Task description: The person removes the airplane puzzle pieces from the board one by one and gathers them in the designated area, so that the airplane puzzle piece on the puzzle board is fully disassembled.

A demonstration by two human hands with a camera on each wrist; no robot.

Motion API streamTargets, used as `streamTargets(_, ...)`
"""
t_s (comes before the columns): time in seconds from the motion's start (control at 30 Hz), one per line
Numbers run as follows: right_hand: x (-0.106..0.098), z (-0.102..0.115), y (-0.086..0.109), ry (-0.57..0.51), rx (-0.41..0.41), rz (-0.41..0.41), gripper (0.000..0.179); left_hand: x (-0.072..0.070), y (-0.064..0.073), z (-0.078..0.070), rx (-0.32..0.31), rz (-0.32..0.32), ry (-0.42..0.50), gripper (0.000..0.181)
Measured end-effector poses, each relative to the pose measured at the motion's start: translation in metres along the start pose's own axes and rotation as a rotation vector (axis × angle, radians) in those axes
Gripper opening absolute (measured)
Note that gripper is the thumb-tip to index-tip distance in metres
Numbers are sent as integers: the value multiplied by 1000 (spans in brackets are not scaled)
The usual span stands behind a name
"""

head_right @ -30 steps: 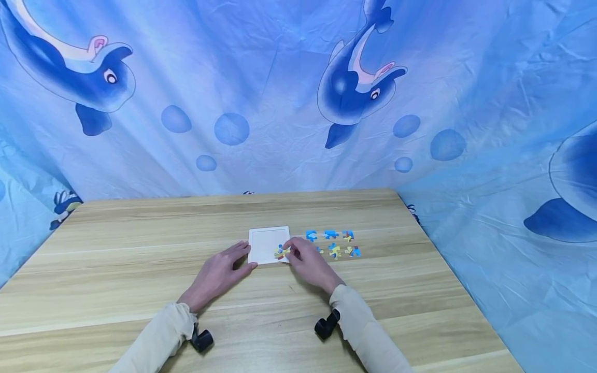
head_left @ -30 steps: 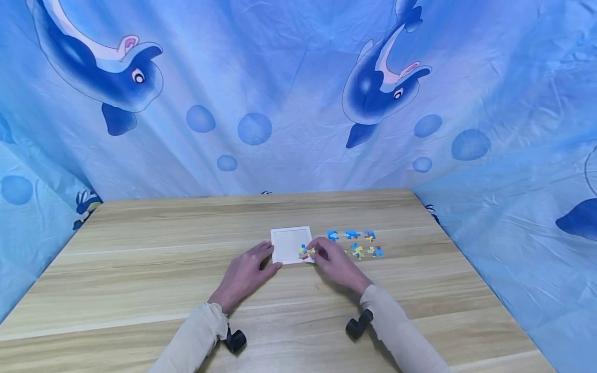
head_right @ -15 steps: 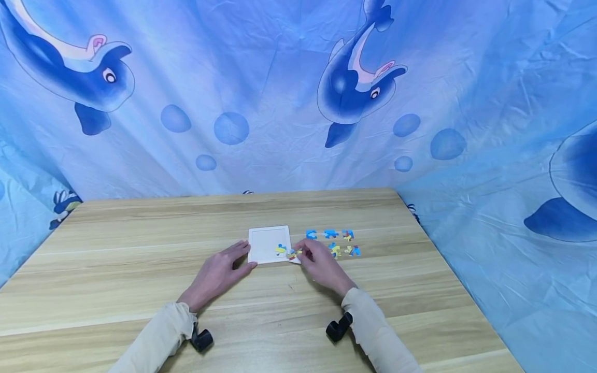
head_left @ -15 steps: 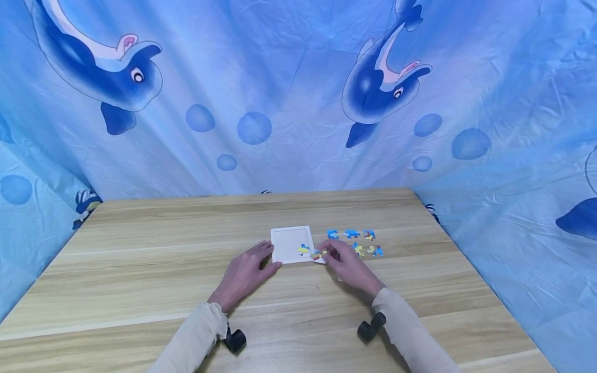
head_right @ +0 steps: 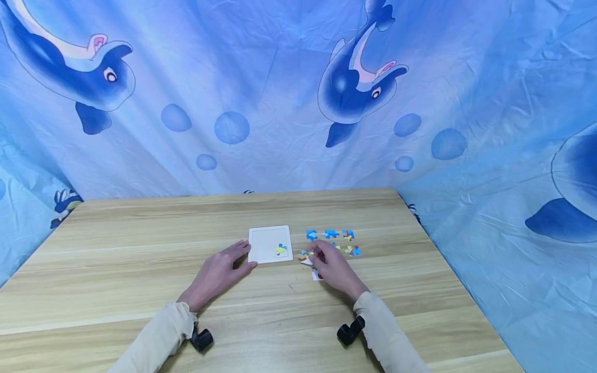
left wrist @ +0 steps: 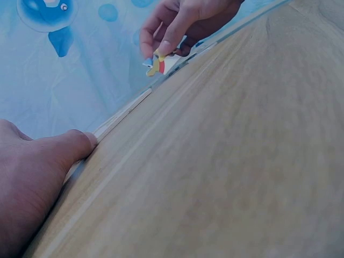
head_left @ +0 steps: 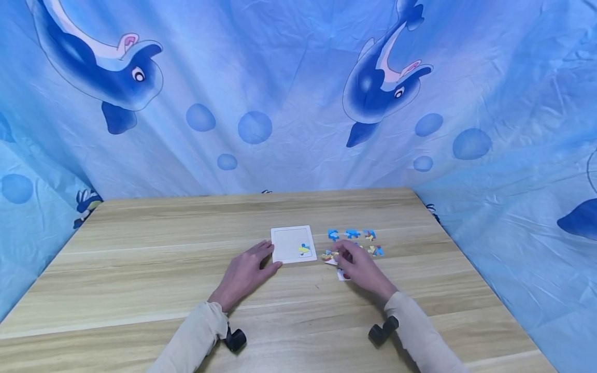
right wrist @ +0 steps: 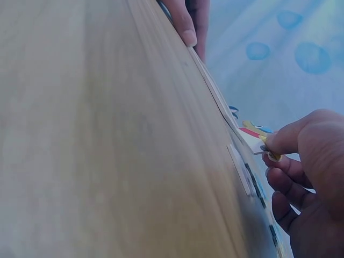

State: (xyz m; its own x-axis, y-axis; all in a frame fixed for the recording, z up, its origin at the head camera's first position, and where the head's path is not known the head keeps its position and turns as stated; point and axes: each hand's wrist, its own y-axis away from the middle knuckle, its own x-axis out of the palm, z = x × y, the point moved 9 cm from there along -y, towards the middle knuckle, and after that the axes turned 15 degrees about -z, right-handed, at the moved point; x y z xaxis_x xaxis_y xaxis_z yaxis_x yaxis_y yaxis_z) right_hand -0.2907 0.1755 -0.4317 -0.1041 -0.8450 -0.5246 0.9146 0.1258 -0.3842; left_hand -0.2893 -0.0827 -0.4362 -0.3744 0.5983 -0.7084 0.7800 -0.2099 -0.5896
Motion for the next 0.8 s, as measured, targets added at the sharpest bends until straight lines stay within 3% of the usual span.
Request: streamTargets(0.8,-37,-19,16,36,-4,-77,19,0,0,-1,5,-7,0,57)
